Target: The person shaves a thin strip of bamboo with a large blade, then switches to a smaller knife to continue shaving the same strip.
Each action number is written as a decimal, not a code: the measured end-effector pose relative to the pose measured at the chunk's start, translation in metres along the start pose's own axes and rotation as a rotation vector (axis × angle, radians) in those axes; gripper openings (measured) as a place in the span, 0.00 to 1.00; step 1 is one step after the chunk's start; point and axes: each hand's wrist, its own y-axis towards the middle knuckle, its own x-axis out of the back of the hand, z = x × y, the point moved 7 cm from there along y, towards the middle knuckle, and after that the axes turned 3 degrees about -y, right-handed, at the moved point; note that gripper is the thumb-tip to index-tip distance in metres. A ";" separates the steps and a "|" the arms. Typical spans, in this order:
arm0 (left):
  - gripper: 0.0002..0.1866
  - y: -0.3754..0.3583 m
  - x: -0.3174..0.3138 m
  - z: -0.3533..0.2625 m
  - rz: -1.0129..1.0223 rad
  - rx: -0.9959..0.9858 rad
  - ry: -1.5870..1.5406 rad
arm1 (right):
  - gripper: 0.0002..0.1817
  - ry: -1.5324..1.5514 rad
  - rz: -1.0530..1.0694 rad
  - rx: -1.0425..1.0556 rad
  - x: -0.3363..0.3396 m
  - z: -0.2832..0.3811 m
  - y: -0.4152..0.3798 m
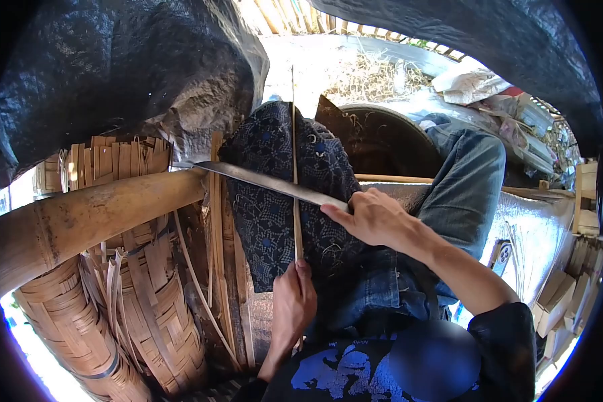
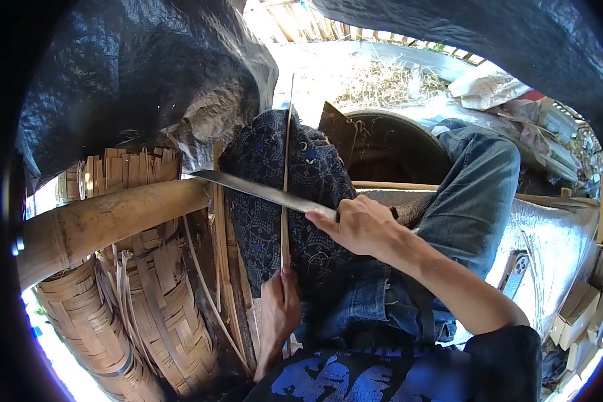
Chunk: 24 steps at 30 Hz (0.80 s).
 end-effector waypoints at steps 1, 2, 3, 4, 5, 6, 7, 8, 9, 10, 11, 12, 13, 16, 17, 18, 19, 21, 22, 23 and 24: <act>0.21 -0.002 -0.001 -0.005 0.002 -0.005 -0.004 | 0.46 -0.005 -0.004 -0.003 -0.002 -0.001 -0.001; 0.20 -0.004 0.000 -0.010 -0.016 -0.013 0.032 | 0.46 0.014 -0.030 0.023 -0.005 -0.001 0.001; 0.19 -0.004 0.000 -0.013 -0.033 -0.021 0.070 | 0.46 0.035 -0.056 0.049 -0.006 0.000 0.002; 0.19 -0.006 -0.001 -0.013 -0.031 -0.024 0.071 | 0.46 0.036 -0.053 0.040 -0.007 0.000 0.002; 0.19 -0.008 -0.002 -0.013 -0.029 -0.032 0.100 | 0.46 0.039 -0.057 0.037 -0.006 0.003 0.003; 0.19 -0.009 -0.002 -0.013 -0.028 -0.041 0.126 | 0.46 0.059 0.001 0.009 -0.005 0.007 0.005; 0.19 -0.011 -0.001 -0.014 -0.026 -0.045 0.126 | 0.46 0.078 0.061 -0.021 -0.006 0.010 0.007; 0.19 -0.012 0.000 -0.016 -0.027 -0.040 0.159 | 0.46 0.079 0.056 -0.024 -0.006 0.011 0.010; 0.18 -0.015 0.000 -0.017 -0.026 -0.032 0.196 | 0.44 0.086 0.001 0.013 -0.006 0.014 0.014; 0.18 -0.017 0.000 -0.015 -0.025 -0.035 0.198 | 0.43 0.090 -0.055 0.050 -0.005 0.017 0.015; 0.18 -0.017 0.001 -0.011 -0.028 -0.038 0.221 | 0.43 0.090 -0.062 0.049 -0.004 0.019 0.016; 0.18 -0.016 0.001 -0.011 -0.033 -0.043 0.241 | 0.44 0.074 -0.039 0.039 -0.004 0.020 0.018; 0.18 -0.017 0.001 -0.013 -0.034 -0.052 0.239 | 0.45 0.059 -0.014 0.028 -0.004 0.020 0.019; 0.18 -0.028 0.002 -0.013 -0.013 -0.004 0.216 | 0.43 0.063 -0.019 0.026 -0.001 0.022 0.024; 0.19 -0.042 -0.002 -0.009 0.030 0.017 0.219 | 0.42 0.079 -0.035 0.012 0.000 0.019 0.028; 0.20 -0.048 -0.004 -0.005 0.069 0.026 0.226 | 0.39 0.244 -0.082 -0.031 -0.006 0.006 0.044; 0.20 -0.050 -0.001 0.001 0.073 0.023 0.234 | 0.39 0.319 -0.042 -0.082 -0.002 0.001 0.049; 0.23 -0.051 0.001 0.017 0.085 0.117 -0.031 | 0.40 0.242 -0.207 -0.045 0.012 -0.002 0.050; 0.26 -0.048 -0.001 0.011 0.090 0.188 -0.110 | 0.40 0.228 -0.198 -0.032 0.014 -0.001 0.047; 0.26 -0.042 -0.001 0.018 0.080 0.193 -0.121 | 0.40 0.278 -0.135 -0.077 0.011 -0.001 0.042; 0.26 -0.031 -0.004 0.029 0.106 0.182 -0.277 | 0.40 0.330 -0.073 -0.123 0.008 -0.002 0.036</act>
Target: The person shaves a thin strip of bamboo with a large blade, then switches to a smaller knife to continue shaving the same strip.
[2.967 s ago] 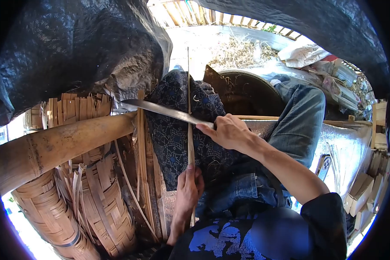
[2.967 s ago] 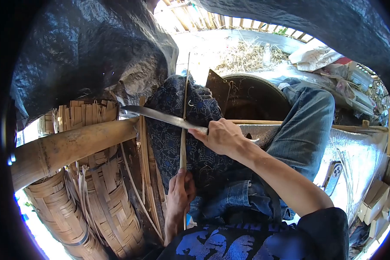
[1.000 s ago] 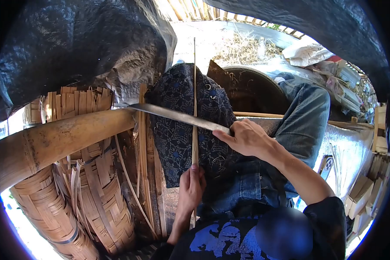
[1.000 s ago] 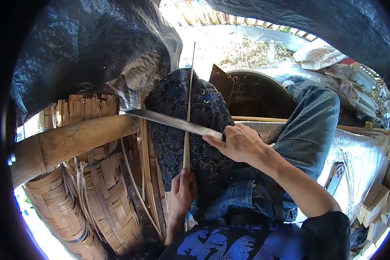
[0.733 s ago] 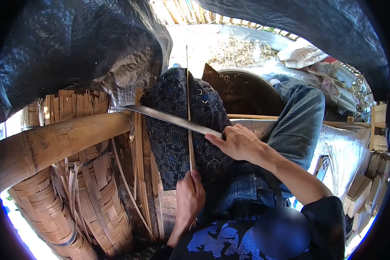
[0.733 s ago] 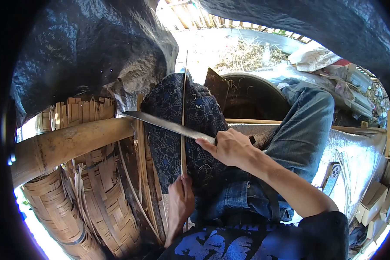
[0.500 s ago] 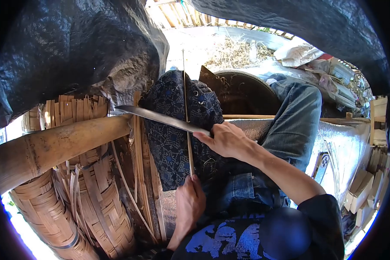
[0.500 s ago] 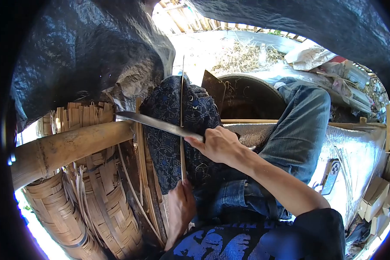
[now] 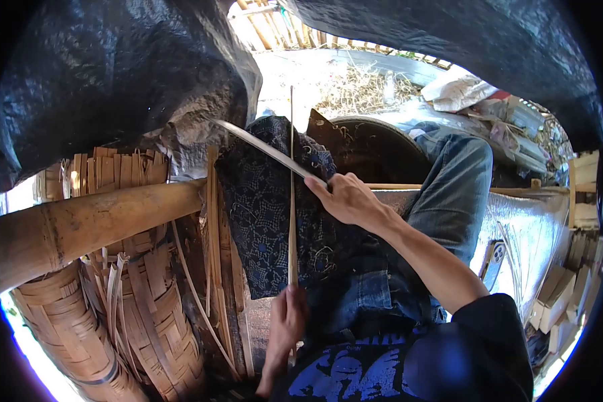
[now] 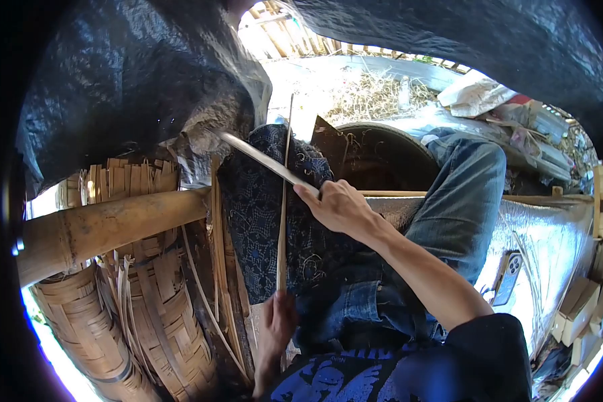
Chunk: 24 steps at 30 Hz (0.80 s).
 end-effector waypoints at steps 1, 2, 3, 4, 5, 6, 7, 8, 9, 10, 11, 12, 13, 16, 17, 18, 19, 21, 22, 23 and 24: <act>0.25 0.008 0.000 0.001 0.040 -0.016 -0.149 | 0.40 -0.003 0.007 0.008 0.000 -0.002 -0.005; 0.24 0.012 0.000 -0.002 0.043 0.007 -0.149 | 0.40 -0.067 0.014 0.054 -0.001 -0.004 -0.011; 0.24 0.018 0.001 -0.002 0.032 0.009 -0.149 | 0.40 -0.127 0.019 0.099 -0.001 -0.005 -0.016; 0.24 0.024 -0.002 0.001 0.073 0.034 -0.216 | 0.40 -0.122 0.028 0.105 -0.001 -0.007 -0.022; 0.24 0.027 -0.006 0.003 0.115 0.063 -0.284 | 0.41 -0.202 0.044 0.160 -0.001 -0.006 -0.031; 0.25 0.029 -0.006 -0.001 0.104 0.057 -0.272 | 0.43 -0.282 0.056 0.213 -0.002 -0.002 -0.036; 0.25 0.030 -0.006 -0.002 0.103 0.060 -0.269 | 0.43 -0.278 0.057 0.213 -0.001 -0.001 -0.037; 0.24 0.030 -0.006 -0.002 0.085 0.077 -0.265 | 0.43 -0.316 0.037 0.203 0.000 -0.002 -0.038; 0.24 0.030 -0.006 0.000 0.069 0.095 -0.260 | 0.43 -0.354 0.016 0.190 0.002 -0.003 -0.040; 0.24 0.030 -0.009 0.002 0.072 0.101 -0.256 | 0.43 -0.350 0.019 0.185 0.002 -0.004 -0.039; 0.24 0.029 -0.004 -0.009 0.001 -0.124 -0.074 | 0.43 -0.346 0.013 0.190 0.003 -0.004 -0.037; 0.25 0.024 -0.002 -0.023 -0.067 -0.347 0.110 | 0.44 -0.341 0.009 0.195 0.003 -0.004 -0.035; 0.25 0.024 -0.002 -0.027 -0.065 -0.343 0.111 | 0.44 -0.340 0.012 0.191 0.002 -0.005 -0.034; 0.25 0.023 -0.003 -0.021 -0.010 -0.070 0.049 | 0.43 -0.331 0.051 0.171 -0.003 -0.007 -0.034; 0.24 0.021 -0.002 -0.023 -0.029 -0.083 0.115 | 0.43 -0.329 0.072 0.146 -0.004 -0.006 -0.034; 0.24 0.020 -0.002 -0.025 -0.048 -0.099 0.179 | 0.44 -0.330 0.090 0.123 -0.004 -0.005 -0.034; 0.24 0.018 -0.003 -0.027 -0.046 -0.100 0.181 | 0.44 -0.329 0.087 0.121 -0.007 -0.003 -0.034; 0.23 0.013 -0.004 -0.024 -0.049 -0.051 0.198 | 0.42 -0.269 0.073 0.086 -0.011 -0.002 -0.031; 0.23 0.011 -0.003 -0.022 -0.048 -0.050 0.200 | 0.42 -0.267 0.073 0.085 -0.013 0.001 -0.030; 0.23 0.009 -0.003 -0.020 -0.045 -0.051 0.183 | 0.42 -0.255 0.084 0.080 -0.014 0.005 -0.028; 0.23 0.008 -0.003 -0.020 -0.042 -0.058 0.171 | 0.42 -0.240 0.088 0.077 -0.014 0.007 -0.025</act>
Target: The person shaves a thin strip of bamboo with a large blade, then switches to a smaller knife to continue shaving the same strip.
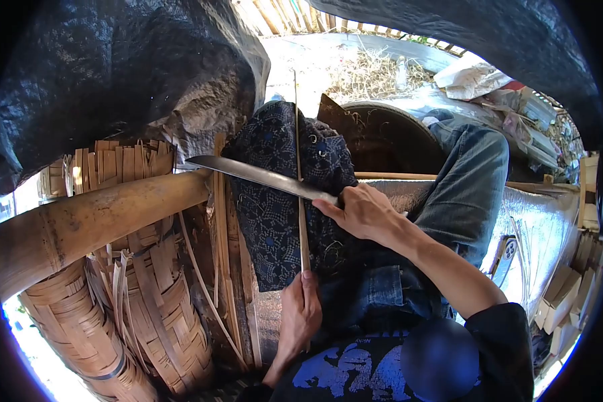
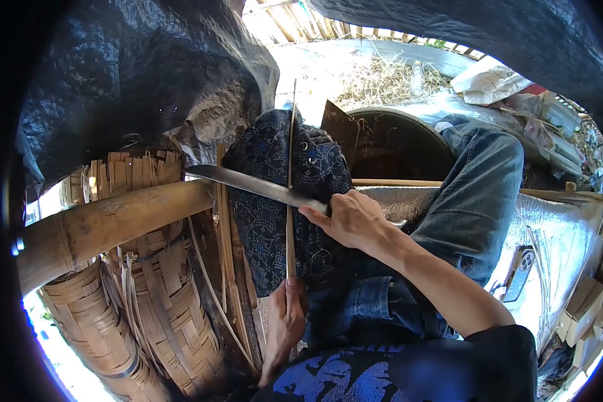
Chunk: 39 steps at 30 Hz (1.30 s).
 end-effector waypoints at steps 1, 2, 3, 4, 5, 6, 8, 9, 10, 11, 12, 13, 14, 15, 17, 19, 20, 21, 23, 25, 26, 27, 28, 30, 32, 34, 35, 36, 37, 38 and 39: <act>0.23 -0.004 0.000 -0.001 0.004 -0.004 0.002 | 0.42 0.001 -0.005 -0.004 -0.002 -0.002 0.002; 0.24 -0.008 -0.001 -0.002 0.021 0.025 -0.045 | 0.41 0.007 -0.098 0.063 -0.001 -0.001 0.005; 0.24 -0.012 -0.002 -0.001 0.038 0.051 -0.093 | 0.41 0.010 -0.193 0.131 0.001 -0.001 0.010; 0.24 -0.017 -0.002 0.001 0.044 0.045 -0.090 | 0.40 0.098 -0.114 0.066 -0.005 -0.011 0.025; 0.24 -0.025 -0.003 0.011 0.070 0.112 -0.196 | 0.40 0.193 -0.029 0.006 -0.010 -0.018 0.041; 0.24 -0.028 -0.003 0.017 0.088 0.174 -0.306 | 0.39 0.207 -0.095 -0.095 0.014 -0.010 0.035; 0.23 -0.018 -0.005 0.028 0.098 0.183 -0.434 | 0.39 0.148 -0.132 -0.045 0.016 -0.010 0.036; 0.23 -0.008 -0.009 0.032 0.116 0.187 -0.557 | 0.40 0.092 -0.176 0.000 0.021 -0.009 0.037; 0.22 0.001 -0.013 0.035 0.126 0.238 -0.714 | 0.41 0.148 -0.146 -0.002 0.018 -0.010 0.035; 0.22 0.007 -0.013 0.033 0.120 0.236 -0.721 | 0.41 0.143 -0.143 0.006 0.019 -0.009 0.030; 0.21 0.013 -0.015 0.028 0.169 0.242 -0.764 | 0.41 0.125 -0.094 -0.001 0.018 -0.009 0.023; 0.21 0.017 -0.016 0.024 0.216 0.249 -0.804 | 0.42 0.110 -0.044 -0.008 0.016 -0.009 0.016; 0.21 0.020 -0.016 0.024 0.207 0.251 -0.804 | 0.42 0.067 -0.019 0.028 0.015 -0.009 0.010; 0.21 0.023 -0.018 0.024 0.215 0.237 -0.841 | 0.42 0.071 -0.013 0.033 0.012 -0.014 0.005; 0.20 0.026 -0.019 0.023 0.226 0.230 -0.874 | 0.42 -0.088 -0.126 0.182 0.014 -0.012 -0.004; 0.19 0.026 -0.020 0.024 0.234 0.243 -0.843 | 0.43 -0.111 -0.125 0.133 0.013 -0.016 -0.006; 0.19 0.025 -0.020 0.024 0.237 0.252 -0.840 | 0.44 -0.096 -0.096 0.114 0.012 -0.017 -0.004; 0.20 0.024 -0.018 0.021 0.223 0.233 -0.769 | 0.44 -0.082 -0.068 0.099 0.009 -0.018 -0.003; 0.20 0.020 -0.016 0.018 0.209 0.219 -0.696 | 0.45 -0.115 -0.047 0.167 0.000 -0.019 -0.003; 0.21 0.018 -0.010 0.015 0.118 0.148 -0.467 | 0.44 -0.109 -0.091 0.113 0.006 -0.015 -0.005; 0.21 0.015 -0.010 0.014 0.117 0.152 -0.465 | 0.44 -0.105 -0.088 0.113 0.004 -0.013 -0.005; 0.22 0.014 -0.010 0.014 0.097 0.170 -0.455 | 0.44 -0.095 -0.067 0.088 0.001 -0.014 -0.004; 0.22 0.013 -0.010 0.013 0.079 0.185 -0.447 | 0.44 -0.087 -0.051 0.062 0.000 -0.014 -0.003; 0.22 0.008 -0.010 0.009 0.093 0.178 -0.412 | 0.43 -0.079 -0.049 0.053 0.001 -0.010 -0.001; 0.22 -0.004 -0.007 0.006 0.106 0.175 -0.370 | 0.42 -0.025 -0.059 0.046 0.002 -0.003 0.009; 0.22 -0.021 -0.007 0.010 0.146 0.268 -0.426 | 0.43 0.040 -0.046 -0.002 0.007 -0.005 0.028; 0.22 -0.022 -0.007 0.016 0.148 0.268 -0.426 | 0.43 0.096 -0.024 -0.041 0.006 -0.008 0.034; 0.22 -0.019 -0.008 0.023 0.159 0.261 -0.473 | 0.43 0.032 -0.151 0.019 0.012 -0.009 0.039; 0.22 -0.016 -0.009 0.025 0.168 0.251 -0.524 | 0.43 0.021 -0.156 0.030 0.012 -0.012 0.041; 0.21 -0.011 -0.009 0.025 0.196 0.272 -0.615 | 0.43 0.051 -0.177 0.023 0.014 -0.016 0.043; 0.21 -0.003 -0.011 0.029 0.187 0.264 -0.629 | 0.43 0.082 -0.194 0.017 0.017 -0.018 0.044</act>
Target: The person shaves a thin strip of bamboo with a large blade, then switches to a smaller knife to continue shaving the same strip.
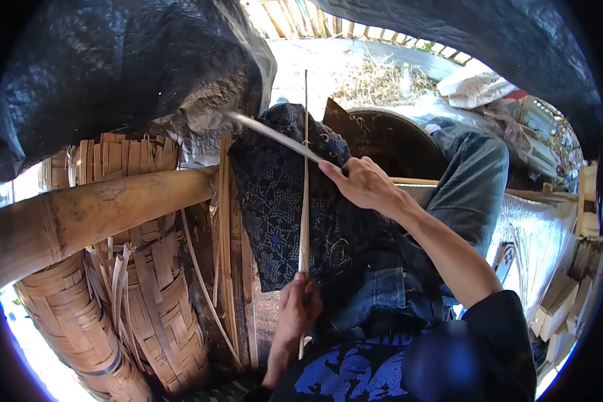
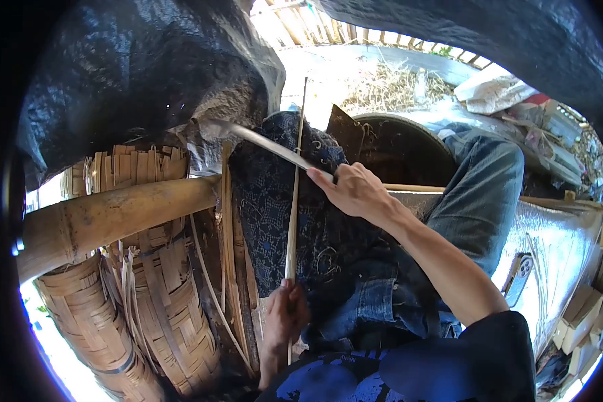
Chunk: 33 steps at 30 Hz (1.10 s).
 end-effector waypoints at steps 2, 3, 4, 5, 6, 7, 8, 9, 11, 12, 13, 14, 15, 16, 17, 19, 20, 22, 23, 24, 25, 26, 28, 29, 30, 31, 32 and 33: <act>0.21 0.018 0.005 0.004 0.045 -0.070 -0.151 | 0.43 0.032 0.068 -0.019 0.003 0.002 -0.013; 0.21 0.018 0.000 -0.005 0.051 -0.108 -0.108 | 0.43 0.023 0.146 -0.054 0.003 0.001 -0.023; 0.21 0.020 0.000 -0.008 0.050 -0.110 -0.110 | 0.43 0.014 0.222 -0.094 -0.001 -0.004 -0.032; 0.21 0.022 -0.002 -0.008 0.061 -0.086 -0.137 | 0.43 0.012 0.223 -0.096 -0.004 -0.012 -0.042; 0.21 0.024 -0.003 -0.007 0.072 -0.060 -0.162 | 0.43 -0.063 0.205 0.035 -0.005 -0.010 -0.050; 0.21 0.024 -0.003 -0.008 0.076 -0.055 -0.158 | 0.42 -0.136 0.186 0.165 -0.007 -0.005 -0.055; 0.21 0.024 -0.003 -0.009 0.068 -0.054 -0.127 | 0.42 -0.134 0.186 0.158 -0.006 -0.007 -0.058; 0.21 0.023 -0.002 -0.009 0.059 -0.052 -0.096 | 0.42 -0.155 0.178 0.112 0.001 -0.002 -0.061; 0.21 0.021 -0.002 -0.009 0.050 -0.075 -0.029 | 0.42 -0.135 0.078 0.120 0.002 -0.005 -0.061; 0.21 0.021 -0.001 -0.011 0.040 -0.104 0.034 | 0.42 -0.133 0.078 0.118 -0.002 -0.007 -0.058; 0.21 0.020 -0.001 -0.009 0.040 -0.102 0.037 | 0.42 -0.136 0.062 0.107 -0.002 -0.008 -0.054; 0.22 0.019 0.000 -0.009 0.011 -0.125 0.110 | 0.42 -0.140 0.046 0.097 -0.003 -0.010 -0.050; 0.22 0.018 0.001 -0.009 -0.019 -0.149 0.182 | 0.42 -0.140 0.111 0.102 -0.007 -0.009 -0.047; 0.22 0.018 0.003 -0.007 -0.019 -0.148 0.186 | 0.42 -0.137 0.110 0.101 -0.004 -0.007 -0.048; 0.22 0.018 0.005 -0.006 -0.021 -0.168 0.210 | 0.42 -0.096 0.181 0.055 -0.002 -0.005 -0.051; 0.22 0.021 0.010 0.000 -0.025 -0.189 0.231 | 0.41 -0.057 0.253 0.011 -0.004 -0.006 -0.055; 0.22 0.021 0.013 0.003 -0.057 -0.261 0.295 | 0.41 -0.114 0.194 0.092 -0.003 -0.004 -0.062; 0.22 0.018 0.011 -0.005 -0.092 -0.326 0.354 | 0.41 -0.171 0.143 0.173 -0.005 -0.002 -0.065; 0.22 0.018 0.008 -0.005 -0.051 -0.209 0.207 | 0.40 -0.143 0.128 0.177 -0.006 -0.003 -0.064; 0.21 0.016 0.003 -0.006 -0.008 -0.094 0.062 | 0.40 -0.115 0.110 0.181 -0.006 -0.003 -0.064; 0.21 0.013 0.000 -0.009 -0.007 -0.094 0.063 | 0.40 -0.115 0.109 0.180 -0.007 -0.003 -0.064; 0.21 0.010 -0.001 -0.009 -0.034 -0.065 0.037 | 0.41 -0.115 0.073 0.183 -0.005 0.000 -0.064; 0.21 0.004 -0.004 -0.011 -0.059 -0.045 0.011 | 0.41 -0.120 0.030 0.191 -0.003 0.007 -0.061; 0.21 0.001 -0.007 -0.013 -0.039 -0.045 0.041 | 0.38 -0.120 0.135 0.118 -0.010 0.007 -0.058; 0.21 0.000 -0.010 -0.014 -0.018 -0.048 0.074 | 0.34 -0.120 0.238 0.044 -0.018 0.007 -0.054; 0.21 -0.001 -0.011 -0.011 -0.018 -0.049 0.075 | 0.34 -0.112 0.248 0.017 -0.013 0.013 -0.051; 0.22 -0.004 -0.008 -0.008 -0.038 -0.054 0.122 | 0.34 -0.109 0.247 0.017 -0.016 0.013 -0.052; 0.23 -0.006 -0.007 -0.007 -0.053 -0.065 0.172 | 0.34 -0.120 0.208 0.067 -0.018 0.014 -0.049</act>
